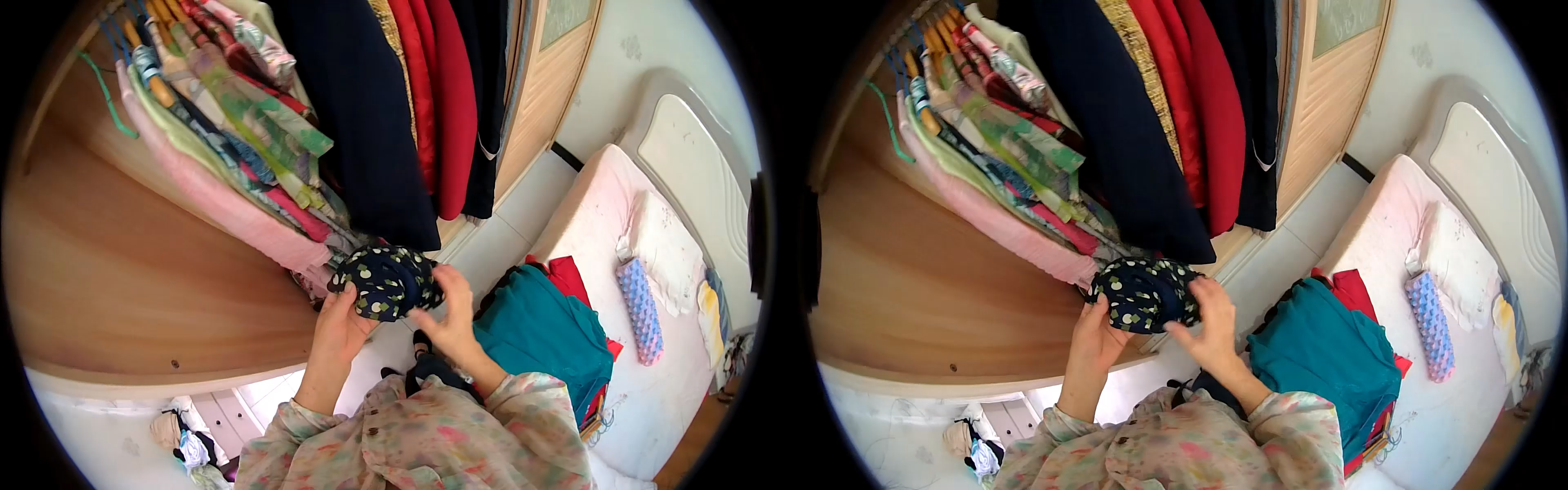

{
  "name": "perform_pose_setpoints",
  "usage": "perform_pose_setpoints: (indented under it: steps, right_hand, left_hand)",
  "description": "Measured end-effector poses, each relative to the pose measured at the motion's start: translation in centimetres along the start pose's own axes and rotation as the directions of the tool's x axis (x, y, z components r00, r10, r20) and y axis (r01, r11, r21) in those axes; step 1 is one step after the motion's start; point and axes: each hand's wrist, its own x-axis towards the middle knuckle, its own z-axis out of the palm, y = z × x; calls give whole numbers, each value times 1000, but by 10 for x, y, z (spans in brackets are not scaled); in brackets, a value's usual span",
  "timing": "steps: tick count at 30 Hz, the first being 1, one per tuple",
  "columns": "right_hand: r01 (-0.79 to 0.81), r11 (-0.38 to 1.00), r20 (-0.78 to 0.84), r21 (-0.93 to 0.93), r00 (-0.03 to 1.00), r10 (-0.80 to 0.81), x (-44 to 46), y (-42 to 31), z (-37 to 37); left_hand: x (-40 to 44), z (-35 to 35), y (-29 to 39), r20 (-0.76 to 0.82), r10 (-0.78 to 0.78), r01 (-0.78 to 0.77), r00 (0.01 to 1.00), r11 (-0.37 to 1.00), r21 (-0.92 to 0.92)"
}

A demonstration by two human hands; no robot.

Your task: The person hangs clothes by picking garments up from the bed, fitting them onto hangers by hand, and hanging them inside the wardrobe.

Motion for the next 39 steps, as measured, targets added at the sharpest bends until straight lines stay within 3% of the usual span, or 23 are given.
perform_pose_setpoints:
  steps: [1,3,5,6,7,8,9,11,12,14,15,17,18,19,21,24,25,28,31,32,35,37,39]
  right_hand:
    - [43,995,23,-88,999,-41,-1,-21,4]
    - [151,987,100,-54,984,-145,-5,-12,28]
    - [-211,959,168,188,969,181,1,-20,29]
    - [-386,876,233,290,916,327,5,-23,30]
    - [-443,751,273,489,896,351,11,-23,29]
    - [-420,655,321,628,907,274,20,-26,23]
    - [-406,526,352,747,913,205,30,-37,11]
    - [-408,537,353,739,912,207,42,-49,0]
    - [-448,472,378,759,894,241,47,-62,-5]
    - [-375,564,334,736,925,180,59,-82,-7]
    - [-350,601,349,718,929,124,64,-94,-11]
    - [-339,671,446,659,895,14,70,-119,-11]
    - [-272,723,458,635,886,-69,71,-131,-5]
    - [-151,826,481,544,862,-159,71,-139,0]
    - [-51,849,548,526,784,-292,67,-169,6]
    - [6,899,629,438,713,-311,71,-202,-3]
    - [-10,890,609,455,733,-303,74,-199,-2]
    - [-87,939,682,332,710,-175,84,-181,-6]
    - [344,938,639,-40,730,-240,79,-177,-14]
    - [439,884,605,-163,752,-262,75,-168,-10]
    - [395,889,546,-232,809,-217,80,-146,-14]
    - [329,934,424,-142,873,-243,87,-142,-21]
    - [231,970,358,-82,915,-188,92,-150,-30]
  left_hand:
    - [-4,-4,4,21,6,-6,1000,1000,5]
    - [-13,-17,11,59,23,-23,998,1000,3]
    - [-27,-19,27,23,114,-114,993,993,39]
    - [-32,-30,37,39,148,-150,988,988,45]
    - [-37,-41,48,54,182,-185,982,981,52]
    - [-46,-52,61,-110,241,-237,964,970,45]
    - [-54,-59,69,-111,249,-251,962,968,-10]
    - [-67,-59,77,-207,254,-251,945,967,43]
    - [-70,-72,79,-198,282,-255,939,955,150]
    - [-69,-106,81,-176,331,-252,927,897,363]
    - [-71,-110,78,-108,458,-330,882,765,552]
    - [-73,-110,71,95,638,-417,764,376,828]
    - [-91,-77,74,341,717,-480,608,-10,877]
    - [-99,-59,69,341,675,-584,654,164,795]
    - [-102,-29,65,433,676,-691,596,156,706]
    - [-93,-31,78,327,624,-620,710,334,710]
    - [-91,-32,83,295,597,-592,746,391,705]
    - [-95,-43,104,300,470,-536,830,525,661]
    - [-101,-49,119,304,369,-477,878,643,598]
    - [-103,-49,125,320,358,-480,877,646,593]
    - [-106,-51,136,340,333,-476,879,625,619]
    - [-102,-54,137,307,331,-448,893,577,683]
    - [-100,-57,139,289,382,-444,877,420,792]
